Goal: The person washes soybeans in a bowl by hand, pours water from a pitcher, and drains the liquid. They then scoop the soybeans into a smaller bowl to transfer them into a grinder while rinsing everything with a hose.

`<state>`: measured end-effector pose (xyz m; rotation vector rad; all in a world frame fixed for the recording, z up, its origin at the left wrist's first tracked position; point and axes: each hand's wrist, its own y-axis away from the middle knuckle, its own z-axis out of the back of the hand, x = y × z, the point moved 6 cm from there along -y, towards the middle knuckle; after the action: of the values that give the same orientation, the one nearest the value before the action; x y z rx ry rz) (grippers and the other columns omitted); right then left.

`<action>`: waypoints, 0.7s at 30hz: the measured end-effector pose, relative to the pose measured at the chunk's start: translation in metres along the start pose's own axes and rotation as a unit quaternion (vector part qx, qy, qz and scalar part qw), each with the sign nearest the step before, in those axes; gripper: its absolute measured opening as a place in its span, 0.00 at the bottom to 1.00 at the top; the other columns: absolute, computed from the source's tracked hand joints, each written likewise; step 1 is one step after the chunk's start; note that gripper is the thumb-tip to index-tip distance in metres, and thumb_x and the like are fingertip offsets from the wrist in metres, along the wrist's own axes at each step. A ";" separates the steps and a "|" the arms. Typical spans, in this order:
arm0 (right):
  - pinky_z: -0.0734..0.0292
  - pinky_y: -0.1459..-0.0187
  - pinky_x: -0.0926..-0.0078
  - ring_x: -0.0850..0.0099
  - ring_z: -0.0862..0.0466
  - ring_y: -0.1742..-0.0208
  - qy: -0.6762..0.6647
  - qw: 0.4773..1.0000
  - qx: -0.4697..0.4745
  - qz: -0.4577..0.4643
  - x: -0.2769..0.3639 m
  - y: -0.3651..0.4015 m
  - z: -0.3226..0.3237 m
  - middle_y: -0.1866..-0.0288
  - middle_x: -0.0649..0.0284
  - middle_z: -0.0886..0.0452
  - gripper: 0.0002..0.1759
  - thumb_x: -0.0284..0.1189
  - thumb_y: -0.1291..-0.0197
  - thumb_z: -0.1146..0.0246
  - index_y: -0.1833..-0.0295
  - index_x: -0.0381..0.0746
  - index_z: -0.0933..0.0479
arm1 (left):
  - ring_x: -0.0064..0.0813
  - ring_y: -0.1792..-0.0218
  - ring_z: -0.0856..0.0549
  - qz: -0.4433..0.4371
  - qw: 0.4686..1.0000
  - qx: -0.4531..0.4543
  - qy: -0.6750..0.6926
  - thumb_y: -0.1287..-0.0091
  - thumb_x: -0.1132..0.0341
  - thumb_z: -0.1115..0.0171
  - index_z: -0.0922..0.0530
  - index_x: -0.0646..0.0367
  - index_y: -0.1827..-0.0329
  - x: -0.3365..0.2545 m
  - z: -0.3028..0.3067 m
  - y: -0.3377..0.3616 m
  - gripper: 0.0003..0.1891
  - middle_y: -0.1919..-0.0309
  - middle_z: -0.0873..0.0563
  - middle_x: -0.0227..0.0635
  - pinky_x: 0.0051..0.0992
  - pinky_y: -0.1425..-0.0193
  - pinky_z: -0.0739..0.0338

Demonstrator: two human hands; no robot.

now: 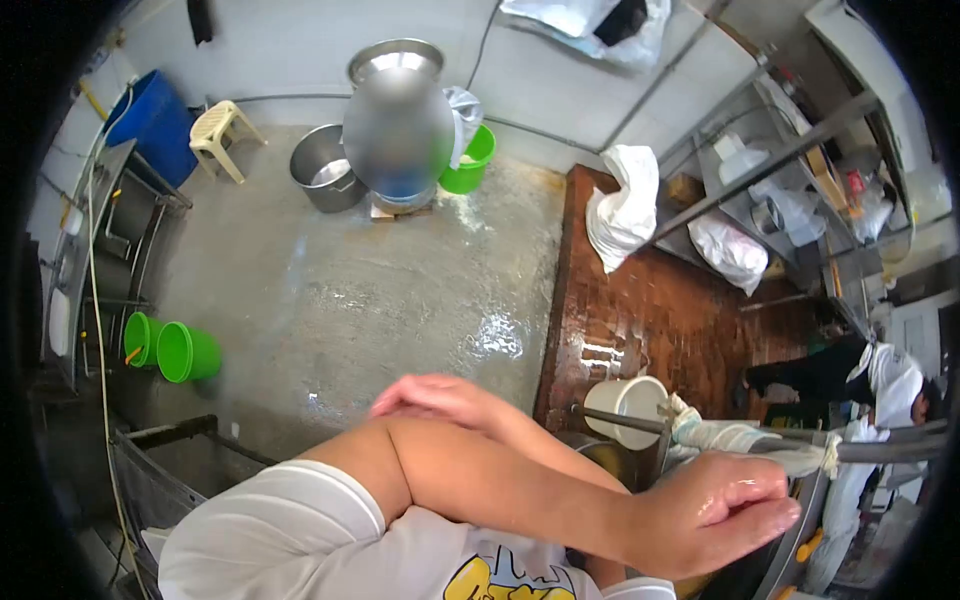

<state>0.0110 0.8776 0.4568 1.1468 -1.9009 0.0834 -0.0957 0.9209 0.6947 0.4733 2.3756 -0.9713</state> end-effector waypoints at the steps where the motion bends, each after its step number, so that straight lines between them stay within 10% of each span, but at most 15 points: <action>1: 0.19 0.37 0.65 0.66 0.14 0.40 0.018 0.998 0.051 -0.011 0.005 -0.020 -0.014 0.39 0.56 0.15 0.24 0.45 0.20 0.42 0.34 0.37 0.23 | 0.15 0.71 0.35 0.021 0.994 0.001 0.103 0.18 0.64 0.42 0.28 0.61 0.66 -0.010 0.001 -0.007 0.16 0.75 0.32 0.25 0.25 0.68 0.38; 11: 0.19 0.37 0.65 0.66 0.14 0.40 0.113 0.945 0.294 -0.089 0.021 -0.160 -0.057 0.39 0.56 0.15 0.23 0.45 0.21 0.41 0.34 0.38 0.22 | 0.12 0.75 0.27 0.062 0.959 -0.253 0.110 0.18 0.50 0.43 0.24 0.55 0.63 -0.094 0.182 -0.043 0.19 0.72 0.22 0.24 0.16 0.74 0.31; 21: 0.19 0.37 0.65 0.67 0.14 0.40 0.152 0.888 0.414 -0.130 0.067 -0.315 -0.016 0.39 0.56 0.15 0.23 0.46 0.21 0.40 0.35 0.39 0.21 | 0.16 0.73 0.24 0.151 0.943 -0.296 -0.032 0.16 0.58 0.45 0.22 0.58 0.62 -0.140 0.346 -0.117 0.16 0.73 0.22 0.27 0.20 0.68 0.27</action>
<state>0.2422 0.6602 0.4005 1.8072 -1.4159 0.9441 0.0742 0.5744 0.6306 0.5325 2.2945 -0.1141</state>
